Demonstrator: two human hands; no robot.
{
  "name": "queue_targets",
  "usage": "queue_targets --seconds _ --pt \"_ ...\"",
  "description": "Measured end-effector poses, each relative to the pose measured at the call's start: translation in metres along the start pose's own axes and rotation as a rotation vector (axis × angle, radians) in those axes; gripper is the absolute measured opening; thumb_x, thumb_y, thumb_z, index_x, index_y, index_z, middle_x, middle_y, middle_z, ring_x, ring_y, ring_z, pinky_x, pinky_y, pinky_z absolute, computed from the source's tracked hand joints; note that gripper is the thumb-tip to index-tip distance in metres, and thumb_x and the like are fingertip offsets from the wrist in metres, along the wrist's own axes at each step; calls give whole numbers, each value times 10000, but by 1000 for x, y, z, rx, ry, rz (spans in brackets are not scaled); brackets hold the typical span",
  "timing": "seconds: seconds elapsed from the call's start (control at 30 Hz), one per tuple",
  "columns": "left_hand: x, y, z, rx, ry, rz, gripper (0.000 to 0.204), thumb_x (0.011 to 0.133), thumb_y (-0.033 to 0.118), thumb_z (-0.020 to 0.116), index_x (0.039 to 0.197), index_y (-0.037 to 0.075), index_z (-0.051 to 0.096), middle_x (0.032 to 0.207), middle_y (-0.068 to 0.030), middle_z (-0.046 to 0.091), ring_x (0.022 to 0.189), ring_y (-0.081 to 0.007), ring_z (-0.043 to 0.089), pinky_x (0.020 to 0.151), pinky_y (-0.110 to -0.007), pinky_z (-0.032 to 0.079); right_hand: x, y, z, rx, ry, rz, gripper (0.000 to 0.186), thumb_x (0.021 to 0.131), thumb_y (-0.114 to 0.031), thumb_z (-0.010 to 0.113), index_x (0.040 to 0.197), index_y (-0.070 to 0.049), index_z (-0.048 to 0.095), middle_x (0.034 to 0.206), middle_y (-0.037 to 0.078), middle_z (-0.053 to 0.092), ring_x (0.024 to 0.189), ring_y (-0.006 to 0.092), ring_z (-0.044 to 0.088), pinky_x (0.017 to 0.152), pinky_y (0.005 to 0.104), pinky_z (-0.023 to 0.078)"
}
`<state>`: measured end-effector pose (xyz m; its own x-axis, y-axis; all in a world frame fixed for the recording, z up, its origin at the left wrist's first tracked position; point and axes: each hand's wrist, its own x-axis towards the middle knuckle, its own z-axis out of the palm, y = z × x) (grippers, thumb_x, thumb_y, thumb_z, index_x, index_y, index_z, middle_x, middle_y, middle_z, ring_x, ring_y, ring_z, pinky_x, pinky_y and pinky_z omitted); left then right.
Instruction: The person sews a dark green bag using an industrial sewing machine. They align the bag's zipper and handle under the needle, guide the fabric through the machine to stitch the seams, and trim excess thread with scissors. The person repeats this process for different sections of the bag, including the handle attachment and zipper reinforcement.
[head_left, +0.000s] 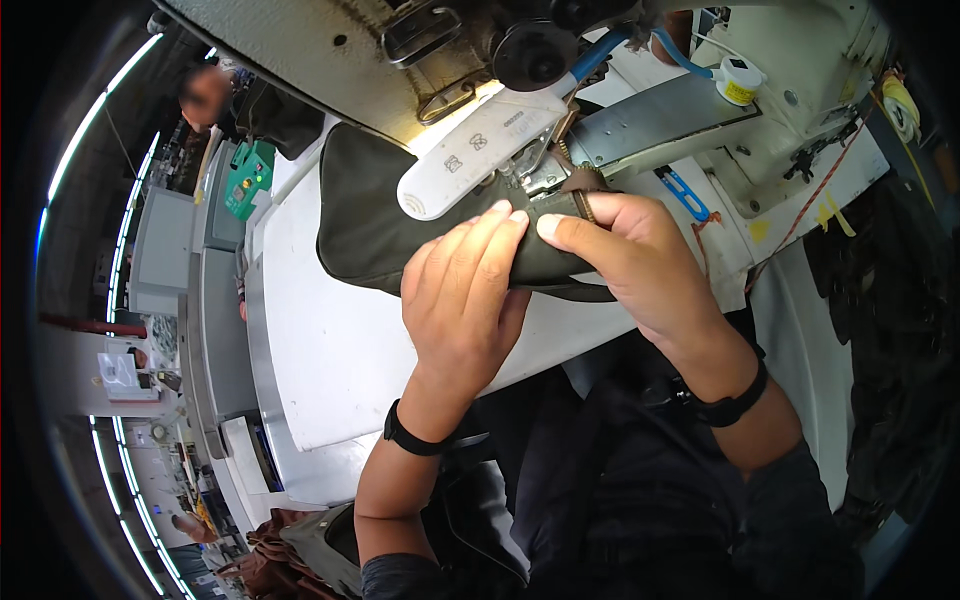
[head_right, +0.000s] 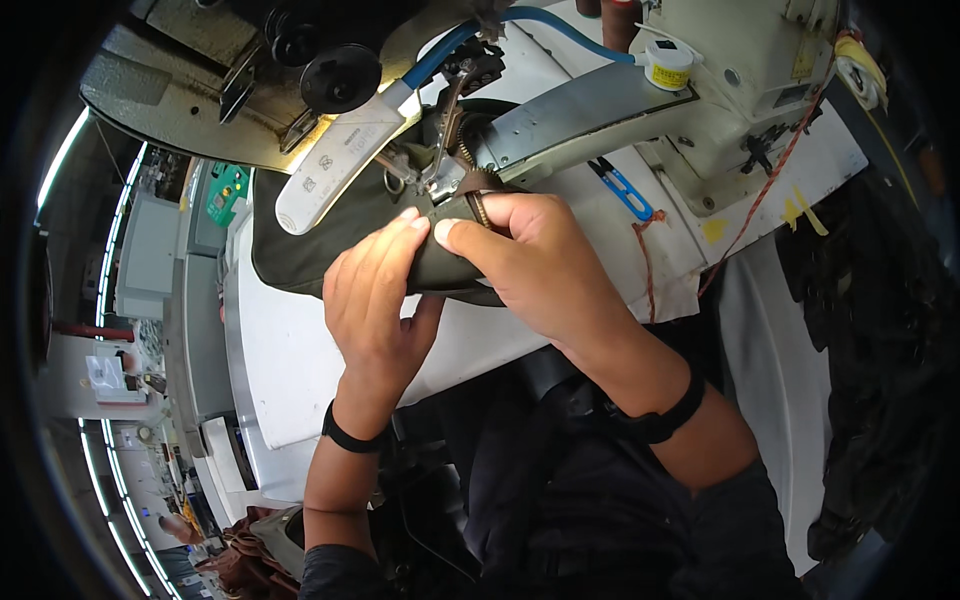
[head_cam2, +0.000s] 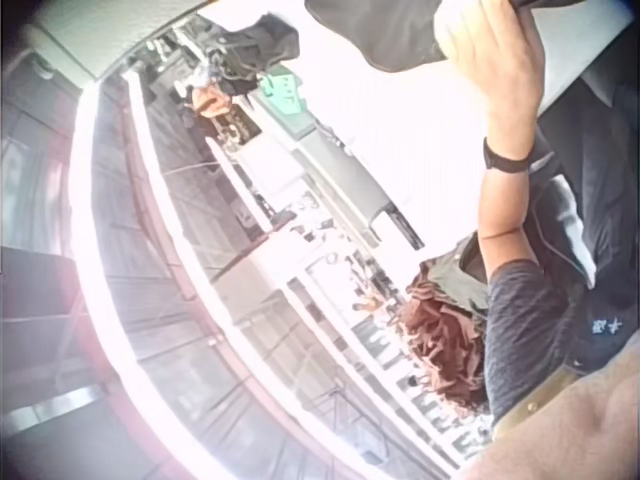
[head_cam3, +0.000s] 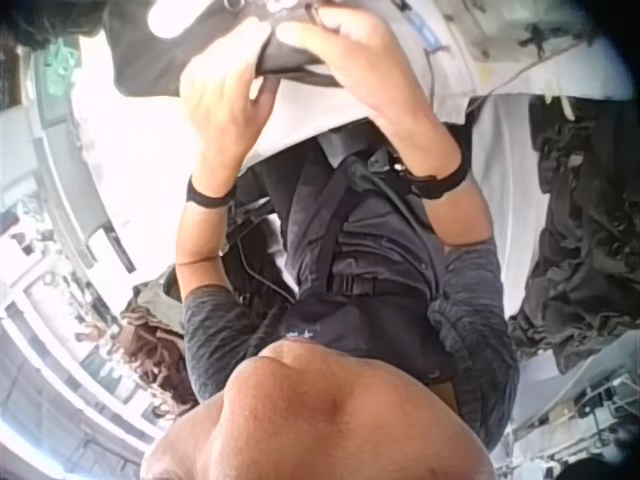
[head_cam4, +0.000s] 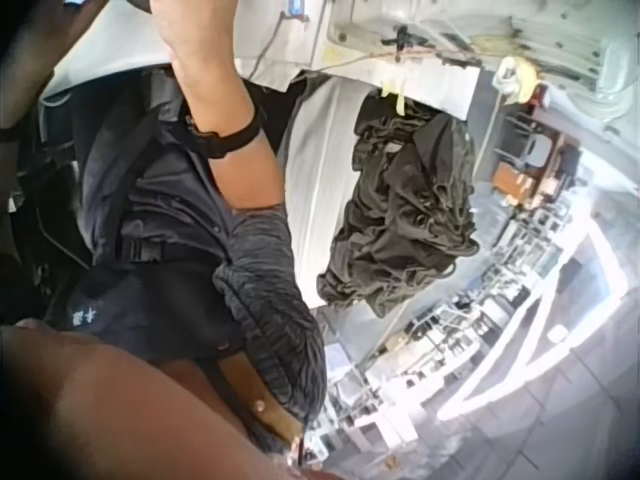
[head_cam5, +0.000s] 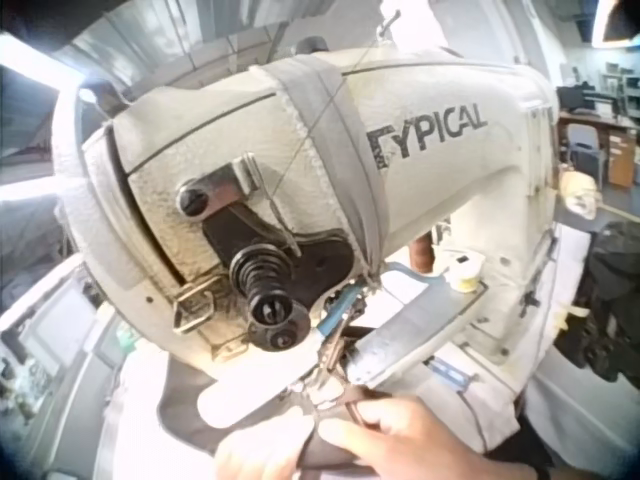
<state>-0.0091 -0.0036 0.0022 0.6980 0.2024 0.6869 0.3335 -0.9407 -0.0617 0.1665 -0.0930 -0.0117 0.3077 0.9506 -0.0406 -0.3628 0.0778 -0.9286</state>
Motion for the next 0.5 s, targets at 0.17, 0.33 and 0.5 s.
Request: queue_targets --seconds 0.17,0.33,0.5 --pt "6 -11 1 -17 -40 -25 631 705 32 835 1321 83 710 1318 -91 757 1181 -274 709 1020 -406 491 11 2 11 -125 108 -211 371 1029 -199 673 715 -33 565 637 -49 504 604 38 424 526 284 345" --pt "8 -16 1 -43 -36 -12 652 676 12 842 1312 84 715 1314 -93 762 1187 -281 711 1034 -413 487 11 0 20 -604 351 -370 376 1026 -213 668 725 -2 591 606 148 591 520 292 578 544 418 451" --pt "12 -19 -1 -32 -41 -14 631 672 3 843 1289 75 730 1308 -96 761 1188 -284 707 1045 -425 487 15 -5 22 -803 427 -512 356 1017 -227 688 730 -25 628 689 207 655 624 416 653 576 472 506"
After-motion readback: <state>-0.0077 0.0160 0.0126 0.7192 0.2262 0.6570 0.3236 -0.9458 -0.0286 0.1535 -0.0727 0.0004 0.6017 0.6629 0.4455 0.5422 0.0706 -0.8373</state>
